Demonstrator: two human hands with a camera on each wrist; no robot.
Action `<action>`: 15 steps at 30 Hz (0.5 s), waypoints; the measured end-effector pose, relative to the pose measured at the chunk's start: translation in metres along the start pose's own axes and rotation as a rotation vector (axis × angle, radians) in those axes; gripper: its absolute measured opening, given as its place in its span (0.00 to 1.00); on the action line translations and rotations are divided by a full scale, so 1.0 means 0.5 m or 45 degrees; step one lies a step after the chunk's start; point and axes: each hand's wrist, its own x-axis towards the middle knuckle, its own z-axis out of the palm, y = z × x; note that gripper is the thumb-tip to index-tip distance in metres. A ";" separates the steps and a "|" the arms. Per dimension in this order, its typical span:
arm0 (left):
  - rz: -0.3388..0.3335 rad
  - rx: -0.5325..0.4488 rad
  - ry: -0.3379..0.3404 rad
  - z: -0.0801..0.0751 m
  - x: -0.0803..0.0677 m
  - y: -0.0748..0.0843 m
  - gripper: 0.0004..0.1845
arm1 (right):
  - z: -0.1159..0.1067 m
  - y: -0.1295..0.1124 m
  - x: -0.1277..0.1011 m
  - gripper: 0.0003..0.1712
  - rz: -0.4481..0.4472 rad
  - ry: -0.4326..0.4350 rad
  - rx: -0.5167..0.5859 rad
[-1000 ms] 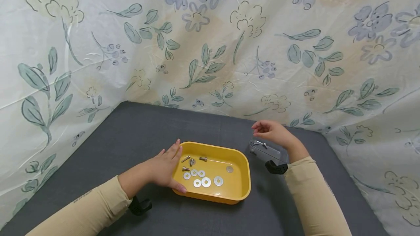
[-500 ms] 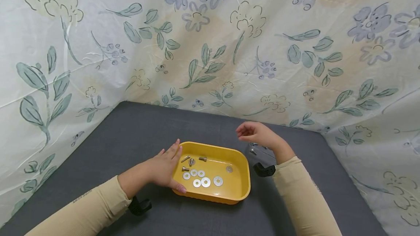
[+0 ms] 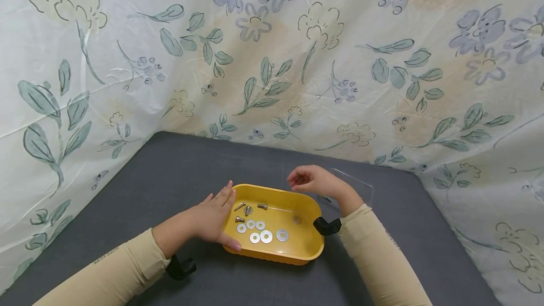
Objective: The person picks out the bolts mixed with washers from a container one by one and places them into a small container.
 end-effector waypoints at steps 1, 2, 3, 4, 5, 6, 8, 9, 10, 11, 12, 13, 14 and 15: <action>-0.001 0.000 0.000 0.000 0.000 0.000 0.74 | 0.003 -0.001 0.003 0.11 -0.002 -0.004 -0.001; 0.000 0.000 0.001 0.000 0.000 0.000 0.74 | 0.006 -0.002 0.006 0.11 -0.006 -0.009 0.000; 0.000 0.002 0.002 0.000 0.000 0.000 0.74 | 0.008 -0.003 0.009 0.11 -0.009 -0.010 -0.005; 0.003 0.003 0.003 0.000 -0.001 0.000 0.74 | 0.011 -0.003 0.013 0.11 -0.013 -0.011 -0.014; 0.005 0.003 0.005 0.001 -0.001 0.000 0.74 | 0.013 -0.003 0.016 0.11 -0.014 -0.013 -0.021; 0.008 0.003 0.007 0.001 -0.001 -0.001 0.74 | 0.016 -0.004 0.020 0.10 -0.016 -0.017 -0.028; 0.014 0.005 0.011 0.001 -0.001 -0.001 0.74 | 0.023 -0.004 0.026 0.10 -0.019 -0.025 -0.049; 0.016 0.006 0.012 0.002 -0.001 -0.001 0.74 | 0.026 -0.004 0.029 0.11 -0.018 -0.028 -0.052; 0.018 0.004 0.014 0.002 -0.001 -0.002 0.74 | 0.030 -0.005 0.031 0.11 -0.019 -0.035 -0.052; 0.019 0.004 0.015 0.002 -0.001 -0.002 0.74 | 0.033 -0.006 0.033 0.11 -0.014 -0.043 -0.049; 0.020 0.003 0.015 0.002 -0.001 -0.002 0.73 | 0.037 -0.007 0.035 0.12 -0.009 -0.053 -0.049; 0.020 0.001 0.014 0.002 -0.001 -0.002 0.73 | 0.040 -0.009 0.037 0.12 -0.002 -0.062 -0.048; 0.019 0.001 0.013 0.003 0.000 -0.003 0.73 | 0.043 -0.010 0.038 0.13 0.005 -0.073 -0.042; 0.019 0.001 0.013 0.003 0.000 -0.003 0.73 | 0.046 -0.012 0.039 0.13 0.007 -0.088 -0.032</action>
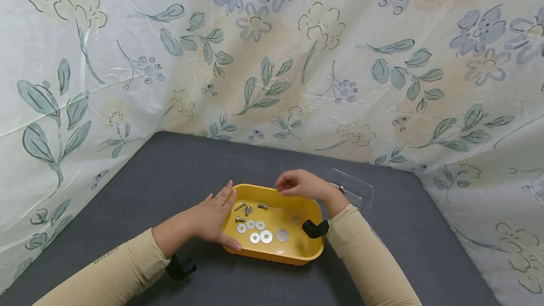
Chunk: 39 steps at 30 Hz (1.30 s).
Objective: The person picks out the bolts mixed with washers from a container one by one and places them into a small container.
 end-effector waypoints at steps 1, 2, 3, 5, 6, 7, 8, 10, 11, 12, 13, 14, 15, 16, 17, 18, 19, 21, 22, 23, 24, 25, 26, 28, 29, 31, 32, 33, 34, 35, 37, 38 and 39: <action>-0.001 -0.001 -0.001 0.000 0.000 0.000 0.73 | 0.002 -0.001 0.002 0.14 0.003 -0.017 0.009; -0.002 -0.003 -0.002 0.000 0.000 0.000 0.73 | 0.005 -0.002 0.003 0.14 0.007 -0.036 0.017; -0.002 -0.003 -0.003 0.000 0.000 0.000 0.73 | 0.007 -0.001 0.004 0.15 0.012 -0.059 0.028; -0.002 -0.002 -0.003 0.000 0.000 0.001 0.73 | 0.010 0.000 0.006 0.16 0.022 -0.108 0.048; -0.002 -0.002 -0.003 0.000 0.000 0.001 0.73 | 0.011 0.001 0.007 0.17 0.030 -0.133 0.058; -0.002 -0.003 -0.004 -0.001 0.000 0.001 0.73 | 0.012 0.002 0.007 0.18 0.043 -0.155 0.060; -0.003 -0.004 -0.005 -0.001 0.000 0.002 0.73 | 0.014 0.004 0.008 0.18 0.053 -0.175 0.060; -0.004 -0.006 -0.008 -0.002 0.000 0.002 0.72 | 0.016 0.004 0.008 0.20 0.071 -0.211 0.056; -0.006 -0.006 -0.010 -0.003 -0.001 0.003 0.72 | 0.017 0.004 0.009 0.21 0.077 -0.225 0.049; -0.008 -0.008 -0.013 -0.004 -0.001 0.003 0.72 | 0.018 0.004 0.008 0.21 0.083 -0.238 0.045; -0.009 -0.009 -0.014 -0.004 -0.001 0.003 0.72 | 0.020 0.004 0.008 0.22 0.088 -0.251 0.040; -0.011 -0.007 -0.016 -0.005 -0.002 0.003 0.72 | 0.022 0.004 0.009 0.23 0.095 -0.262 0.031; -0.012 -0.005 -0.017 -0.005 -0.002 0.003 0.72 | 0.023 0.004 0.009 0.23 0.105 -0.272 0.020; -0.014 -0.006 -0.019 -0.005 -0.002 0.003 0.72 | 0.025 0.004 0.009 0.24 0.116 -0.279 0.010; -0.016 -0.003 -0.020 -0.005 -0.002 0.004 0.72 | 0.027 0.003 0.010 0.25 0.128 -0.288 -0.007; -0.015 -0.003 -0.018 -0.005 -0.002 0.004 0.72 | 0.029 0.002 0.010 0.26 0.139 -0.304 -0.023; -0.014 -0.002 -0.016 -0.005 -0.002 0.004 0.72 | 0.032 0.003 0.011 0.27 0.148 -0.321 -0.042; -0.012 -0.005 -0.013 -0.006 -0.002 0.004 0.72 | 0.038 0.004 0.014 0.29 0.165 -0.355 -0.072; -0.013 -0.005 -0.013 -0.006 -0.002 0.004 0.72 | 0.041 0.005 0.014 0.30 0.171 -0.370 -0.084; -0.015 -0.006 -0.013 -0.006 -0.002 0.004 0.72 | 0.045 0.007 0.016 0.31 0.169 -0.385 -0.102; -0.015 -0.006 -0.012 -0.005 -0.002 0.004 0.72 | 0.049 0.008 0.018 0.31 0.166 -0.399 -0.110; -0.018 -0.006 -0.015 -0.005 -0.002 0.004 0.72 | 0.053 0.010 0.019 0.31 0.161 -0.404 -0.125; -0.020 -0.008 -0.017 -0.004 -0.002 0.003 0.73 | 0.056 0.010 0.021 0.31 0.152 -0.407 -0.141; -0.023 -0.008 -0.022 -0.003 -0.001 0.003 0.73 | 0.062 0.009 0.024 0.30 0.144 -0.407 -0.171; -0.022 -0.010 -0.023 -0.003 0.000 0.002 0.73 | 0.065 0.008 0.026 0.30 0.142 -0.408 -0.190; -0.019 -0.010 -0.024 -0.001 0.001 0.001 0.73 | 0.069 0.004 0.029 0.29 0.145 -0.404 -0.227; -0.017 -0.010 -0.025 -0.001 0.001 0.001 0.73 | 0.071 0.002 0.031 0.29 0.149 -0.402 -0.240; -0.018 -0.008 -0.026 0.000 0.002 0.000 0.73 | 0.073 -0.001 0.032 0.29 0.154 -0.398 -0.247; -0.015 -0.011 -0.026 0.000 0.002 -0.001 0.73 | 0.075 -0.002 0.034 0.29 0.151 -0.395 -0.262; -0.015 -0.011 -0.027 0.001 0.003 -0.001 0.73 | 0.077 -0.004 0.036 0.29 0.142 -0.391 -0.273; -0.018 -0.010 -0.030 0.001 0.003 -0.002 0.73 | 0.081 -0.006 0.040 0.29 0.127 -0.384 -0.286; -0.018 -0.010 -0.030 0.001 0.004 -0.002 0.73 | 0.084 -0.006 0.042 0.29 0.118 -0.378 -0.288; -0.018 -0.009 -0.031 0.002 0.004 -0.003 0.73 | 0.086 -0.007 0.044 0.29 0.106 -0.374 -0.289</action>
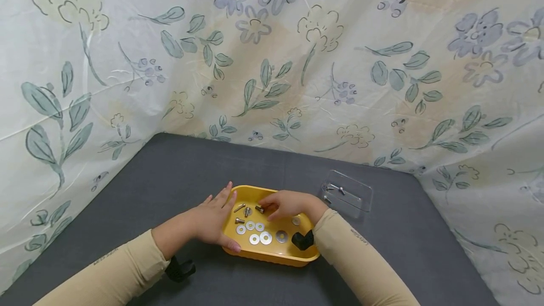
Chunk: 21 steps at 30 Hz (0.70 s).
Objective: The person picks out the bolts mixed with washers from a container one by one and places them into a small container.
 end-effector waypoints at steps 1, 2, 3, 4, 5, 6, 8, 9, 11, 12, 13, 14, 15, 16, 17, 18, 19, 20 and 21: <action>0.002 0.000 0.001 0.000 0.000 0.000 0.73 | 0.001 -0.001 0.003 0.28 -0.011 0.005 -0.006; -0.003 0.004 -0.002 0.001 0.001 0.000 0.73 | 0.003 -0.001 0.005 0.27 -0.023 0.010 -0.008; -0.008 0.006 -0.003 0.001 0.001 0.001 0.73 | 0.004 -0.002 0.007 0.27 -0.035 0.014 -0.014; -0.012 0.009 -0.004 0.002 0.002 0.000 0.73 | 0.006 -0.002 0.010 0.26 -0.050 0.016 -0.027; -0.013 0.011 -0.004 0.002 0.002 0.001 0.73 | 0.007 -0.002 0.013 0.25 -0.063 0.018 -0.039; -0.017 0.014 -0.004 0.003 0.003 0.000 0.73 | 0.009 -0.003 0.015 0.24 -0.079 0.020 -0.050; -0.025 0.018 -0.008 0.003 0.003 0.001 0.74 | 0.011 -0.004 0.020 0.24 -0.097 0.028 -0.072; -0.020 0.014 -0.006 0.003 0.003 0.001 0.73 | 0.012 -0.005 0.022 0.23 -0.101 0.032 -0.082; -0.016 0.011 -0.006 0.002 0.003 0.001 0.73 | 0.014 -0.007 0.027 0.21 -0.095 0.043 -0.089; -0.014 0.009 -0.005 0.002 0.002 0.001 0.73 | 0.015 -0.008 0.029 0.19 -0.096 0.049 -0.101; -0.010 0.008 -0.004 0.002 0.002 0.001 0.73 | 0.017 -0.009 0.032 0.18 -0.094 0.056 -0.113; -0.006 0.005 -0.002 0.002 0.002 0.000 0.73 | 0.018 -0.011 0.035 0.16 -0.091 0.060 -0.120; -0.003 0.006 0.001 0.001 0.001 0.000 0.72 | 0.020 -0.011 0.038 0.13 -0.087 0.063 -0.131; -0.006 0.010 -0.001 0.001 0.001 0.001 0.73 | 0.021 -0.013 0.041 0.11 -0.083 0.066 -0.135; -0.003 0.010 0.002 0.000 0.000 0.001 0.72 | 0.023 -0.014 0.043 0.09 -0.082 0.068 -0.142; 0.000 0.013 0.005 0.000 0.000 0.001 0.72 | 0.023 -0.016 0.045 0.08 -0.078 0.069 -0.149; 0.004 0.012 0.009 0.000 0.000 0.001 0.72 | 0.024 -0.017 0.047 0.08 -0.071 0.070 -0.143; 0.004 0.013 0.009 -0.001 -0.001 0.001 0.72 | 0.024 -0.019 0.048 0.08 -0.063 0.069 -0.133; 0.005 0.013 0.011 -0.001 -0.001 0.002 0.72 | 0.025 -0.020 0.049 0.09 -0.057 0.071 -0.130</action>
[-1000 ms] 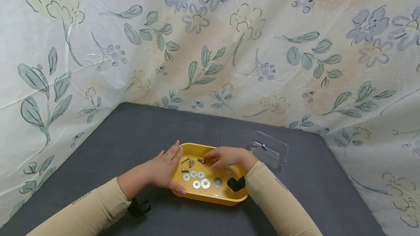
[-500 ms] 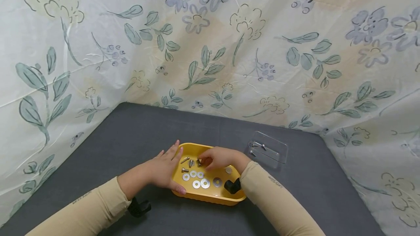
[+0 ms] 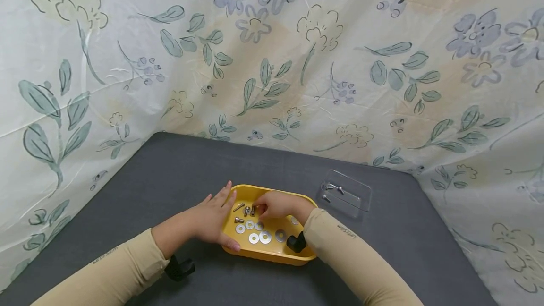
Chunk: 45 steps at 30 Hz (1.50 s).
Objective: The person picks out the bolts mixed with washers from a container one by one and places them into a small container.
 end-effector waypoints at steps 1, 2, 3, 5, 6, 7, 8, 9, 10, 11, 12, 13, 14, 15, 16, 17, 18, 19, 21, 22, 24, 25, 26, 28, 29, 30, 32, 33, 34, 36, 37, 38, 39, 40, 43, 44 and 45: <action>0.000 0.000 0.000 0.000 0.000 0.000 0.72 | 0.000 -0.001 0.000 0.10 0.010 0.000 0.011; 0.001 0.001 0.003 0.000 0.000 0.000 0.72 | 0.001 -0.002 0.001 0.11 0.018 0.001 0.019; 0.002 0.002 0.003 0.000 0.000 0.001 0.72 | 0.001 -0.002 0.001 0.13 0.026 0.002 0.034; 0.000 0.006 0.001 0.000 0.000 0.001 0.71 | 0.003 -0.002 0.002 0.15 0.032 0.003 0.061; -0.001 0.007 0.001 0.000 0.000 0.001 0.71 | 0.004 -0.001 0.002 0.15 0.031 0.003 0.073; -0.001 0.008 0.000 0.000 0.000 0.000 0.71 | 0.005 -0.001 0.002 0.15 0.031 0.000 0.088; -0.001 0.006 0.000 0.000 0.000 0.001 0.71 | 0.006 -0.001 0.003 0.15 0.025 -0.002 0.096; 0.000 0.002 0.000 0.000 0.000 0.001 0.71 | 0.007 -0.001 0.004 0.14 0.018 -0.004 0.102; 0.001 0.001 0.001 0.000 0.000 0.001 0.71 | 0.008 0.000 0.004 0.14 0.009 -0.005 0.105; 0.002 -0.001 0.001 0.000 0.000 0.000 0.71 | 0.009 -0.001 0.005 0.13 0.003 -0.008 0.112; 0.005 -0.005 0.002 0.000 0.000 0.000 0.71 | 0.010 -0.001 0.005 0.13 0.000 -0.010 0.118; 0.007 -0.006 0.003 0.000 0.000 0.000 0.71 | 0.011 -0.001 0.006 0.12 -0.006 -0.012 0.120; 0.008 -0.007 0.003 0.000 0.000 0.000 0.71 | 0.012 -0.001 0.007 0.12 -0.012 -0.013 0.121; 0.008 -0.007 0.003 0.000 0.000 0.000 0.70 | 0.013 -0.002 0.007 0.11 -0.016 -0.014 0.125; 0.008 -0.006 0.003 0.000 -0.001 0.000 0.70 | 0.013 -0.003 0.007 0.11 -0.020 -0.015 0.128; 0.007 -0.007 0.004 -0.001 -0.001 0.001 0.70 | 0.014 -0.004 0.007 0.11 -0.022 -0.015 0.128; 0.006 -0.010 0.003 -0.001 -0.001 0.001 0.70 | 0.014 -0.004 0.007 0.10 -0.025 -0.015 0.124; 0.005 -0.012 0.002 -0.002 -0.001 0.001 0.70 | 0.015 -0.004 0.007 0.10 -0.027 -0.016 0.119; -0.001 -0.017 0.000 -0.002 -0.002 0.002 0.70 | 0.015 -0.006 0.006 0.09 -0.022 -0.020 0.110; -0.003 -0.019 -0.001 -0.002 -0.002 0.003 0.71 | 0.015 -0.007 0.005 0.09 -0.021 -0.021 0.103; -0.008 -0.017 0.000 -0.002 -0.002 0.004 0.71 | 0.016 -0.006 0.004 0.09 -0.021 -0.023 0.089; -0.009 -0.015 0.000 -0.002 -0.002 0.004 0.72 | 0.015 -0.006 0.004 0.09 -0.021 -0.024 0.088; -0.011 -0.014 -0.001 -0.002 -0.003 0.004 0.72 | 0.015 -0.007 0.003 0.09 -0.023 -0.024 0.084; -0.010 -0.013 0.000 -0.002 -0.003 0.004 0.72 | 0.014 -0.006 0.001 0.09 -0.024 -0.024 0.070; -0.009 -0.013 0.002 -0.002 -0.003 0.005 0.72 | 0.013 -0.006 0.000 0.09 -0.025 -0.023 0.062; -0.008 -0.016 0.002 -0.003 -0.003 0.004 0.72 | 0.011 -0.006 -0.001 0.09 -0.022 -0.024 0.059; -0.006 -0.016 0.003 -0.002 -0.003 0.004 0.72 | 0.010 -0.006 -0.002 0.09 -0.022 -0.026 0.050; -0.005 -0.015 0.005 -0.001 -0.002 0.003 0.72 | 0.009 -0.006 -0.003 0.09 -0.022 -0.027 0.043; -0.005 -0.013 0.007 0.000 -0.002 0.003 0.72 | 0.009 -0.006 -0.003 0.09 -0.025 -0.027 0.039; -0.004 -0.011 0.012 0.001 -0.001 0.002 0.72 | 0.009 -0.006 -0.003 0.10 -0.030 -0.028 0.030; -0.003 -0.009 0.014 0.001 -0.001 0.002 0.72 | 0.009 -0.006 -0.003 0.10 -0.034 -0.029 0.021; -0.003 -0.010 0.015 0.002 -0.001 0.001 0.72 | 0.008 -0.007 -0.003 0.10 -0.035 -0.029 0.013; -0.003 -0.010 0.014 0.002 -0.001 0.001 0.72 | 0.009 -0.006 -0.002 0.10 -0.037 -0.027 -0.002; -0.003 -0.010 0.014 0.002 -0.001 0.001 0.72 | 0.009 -0.007 -0.003 0.10 -0.036 -0.026 -0.015; -0.002 -0.013 0.010 0.002 0.000 0.001 0.71 | 0.007 -0.007 -0.005 0.09 -0.024 -0.021 -0.048; -0.002 -0.015 0.009 0.002 0.000 0.002 0.71 | 0.006 -0.007 -0.006 0.08 -0.019 -0.022 -0.052; -0.002 -0.014 0.009 0.001 0.000 0.002 0.71 | 0.005 -0.007 -0.007 0.08 -0.018 -0.023 -0.057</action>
